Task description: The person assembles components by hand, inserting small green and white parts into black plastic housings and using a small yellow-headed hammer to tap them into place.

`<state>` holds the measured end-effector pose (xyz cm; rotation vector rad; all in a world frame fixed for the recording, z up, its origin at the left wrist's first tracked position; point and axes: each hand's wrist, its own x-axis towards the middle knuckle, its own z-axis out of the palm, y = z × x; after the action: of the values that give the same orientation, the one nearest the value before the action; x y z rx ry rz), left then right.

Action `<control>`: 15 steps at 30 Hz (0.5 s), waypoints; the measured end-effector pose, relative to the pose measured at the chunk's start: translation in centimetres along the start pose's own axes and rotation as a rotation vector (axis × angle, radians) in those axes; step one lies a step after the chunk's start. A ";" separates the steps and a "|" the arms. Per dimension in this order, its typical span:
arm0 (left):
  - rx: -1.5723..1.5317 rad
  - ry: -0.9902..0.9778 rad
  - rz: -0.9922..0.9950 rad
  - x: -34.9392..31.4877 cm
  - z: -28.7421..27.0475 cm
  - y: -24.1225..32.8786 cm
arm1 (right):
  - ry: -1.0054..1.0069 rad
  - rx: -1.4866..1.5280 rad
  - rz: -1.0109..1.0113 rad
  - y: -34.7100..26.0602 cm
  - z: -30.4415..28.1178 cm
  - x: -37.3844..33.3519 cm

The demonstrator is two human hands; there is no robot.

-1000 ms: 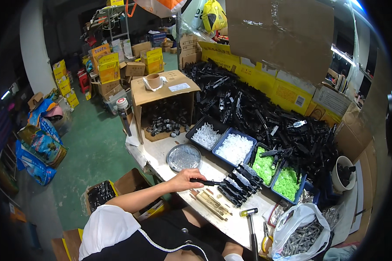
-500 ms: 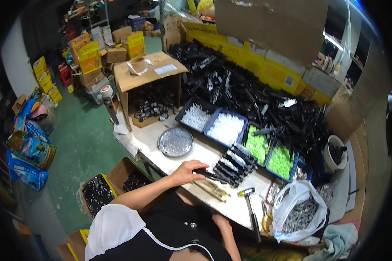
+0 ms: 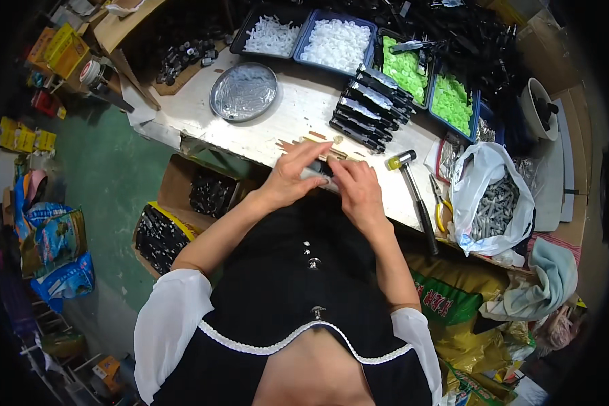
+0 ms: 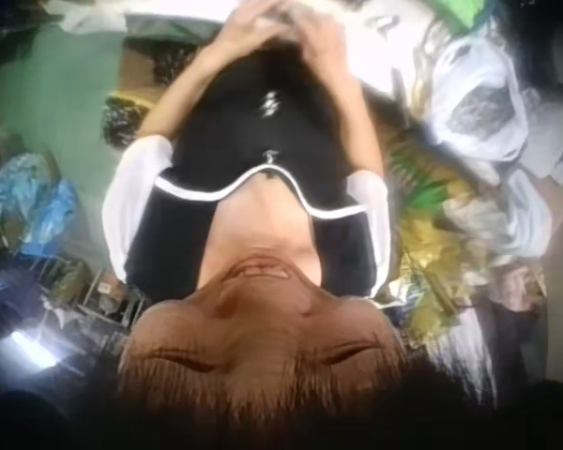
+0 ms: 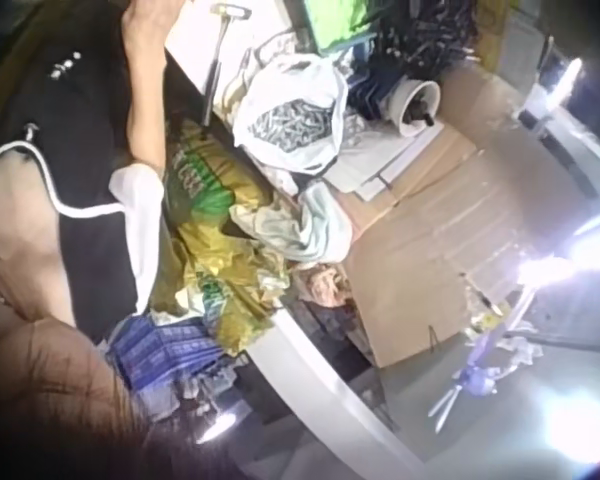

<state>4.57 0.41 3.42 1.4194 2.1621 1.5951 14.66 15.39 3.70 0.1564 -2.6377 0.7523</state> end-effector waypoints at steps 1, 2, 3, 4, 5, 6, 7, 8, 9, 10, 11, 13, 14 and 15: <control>0.023 0.025 -0.044 -0.1 -0.6 0.0 | 0.040 -0.031 0.011 0.2 0.0 0.1; 0.044 0.087 -0.048 -0.3 -1.1 -0.5 | 0.058 -0.080 0.045 0.4 0.1 0.1; 0.079 0.128 -0.097 -0.4 -1.9 -0.9 | 0.031 -0.140 0.064 0.8 0.1 0.3; 0.122 0.177 -0.144 -0.7 -3.1 -1.0 | 0.006 -0.196 0.071 0.9 0.1 0.6; 0.160 0.216 -0.162 -1.2 -4.3 -1.8 | 0.006 -0.198 0.064 1.1 0.5 0.9; 0.196 0.251 -0.185 -1.6 -5.2 -2.7 | -0.038 -0.278 0.034 1.5 1.3 1.1; 0.207 0.306 -0.238 -1.5 -6.0 -3.1 | -0.082 -0.359 0.009 1.7 1.8 1.3; 0.209 0.339 -0.258 -1.7 -6.7 -3.7 | -0.084 -0.359 0.009 1.6 2.0 1.5; 0.224 0.372 -0.285 -2.0 -7.5 -4.4 | -0.105 -0.359 -0.006 1.4 2.1 1.8; 0.239 0.403 -0.311 -2.2 -8.2 -5.0 | -0.126 -0.360 -0.020 1.3 2.1 2.1; 0.242 0.404 -0.314 -2.5 -9.0 -5.8 | -0.202 -0.387 -0.018 1.3 2.0 2.4; 0.241 0.484 -0.364 -3.0 -10.3 -7.0 | -0.196 -0.348 -0.054 0.8 2.1 3.1; 0.251 0.494 -0.366 -3.0 -10.6 -7.4 | -0.189 -0.313 -0.082 0.6 2.1 3.4; 0.229 0.530 -0.391 -2.9 -11.1 -7.7 | -0.223 -0.353 -0.103 0.6 2.3 3.5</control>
<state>-4.72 -9.57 1.05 0.5728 2.7628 1.7463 10.51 14.65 3.04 0.2882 -2.8960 0.2385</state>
